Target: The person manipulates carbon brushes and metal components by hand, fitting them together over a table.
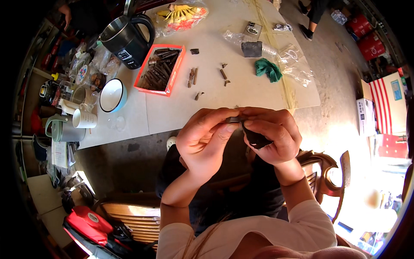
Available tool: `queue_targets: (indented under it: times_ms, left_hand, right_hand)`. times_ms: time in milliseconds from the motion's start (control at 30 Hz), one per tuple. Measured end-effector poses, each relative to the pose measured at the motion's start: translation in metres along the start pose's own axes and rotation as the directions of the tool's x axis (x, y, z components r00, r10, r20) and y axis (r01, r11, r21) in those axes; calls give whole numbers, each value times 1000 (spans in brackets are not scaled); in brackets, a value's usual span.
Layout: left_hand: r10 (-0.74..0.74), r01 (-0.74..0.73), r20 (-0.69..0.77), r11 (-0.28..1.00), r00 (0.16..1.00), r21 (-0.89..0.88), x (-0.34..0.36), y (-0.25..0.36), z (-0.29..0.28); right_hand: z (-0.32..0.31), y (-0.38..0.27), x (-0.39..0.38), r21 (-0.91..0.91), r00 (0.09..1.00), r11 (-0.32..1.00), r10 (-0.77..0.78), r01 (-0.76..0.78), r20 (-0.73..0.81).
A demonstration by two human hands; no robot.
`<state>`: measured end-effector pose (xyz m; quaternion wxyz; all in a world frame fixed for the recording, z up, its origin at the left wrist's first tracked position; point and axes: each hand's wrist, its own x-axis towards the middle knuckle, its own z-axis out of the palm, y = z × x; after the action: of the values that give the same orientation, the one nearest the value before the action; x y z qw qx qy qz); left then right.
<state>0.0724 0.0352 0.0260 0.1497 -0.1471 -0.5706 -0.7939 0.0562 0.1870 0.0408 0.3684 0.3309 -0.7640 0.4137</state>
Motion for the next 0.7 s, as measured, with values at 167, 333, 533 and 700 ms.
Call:
queue_targets:
  times_ms: [167,333,533,700]
  left_hand:
    - [-17,17,4,998,1000,-62,2,-4,-2]
    - [-8,8,10,1000,1000,-9,1,-5,1]
    - [-114,109,-23,982,993,-152,2,-7,-3]
    - [-54,53,-7,995,999,-90,3,-8,-5]
  right_hand:
    - [-2,2,2,6,1000,1000,-5,5,23]
    - [-1,2,0,-13,1000,1000,3,-2,31]
    - [1,5,0,18,1000,1000,-5,5,26]
    - [2,7,0,28,999,1000,-11,10,35]
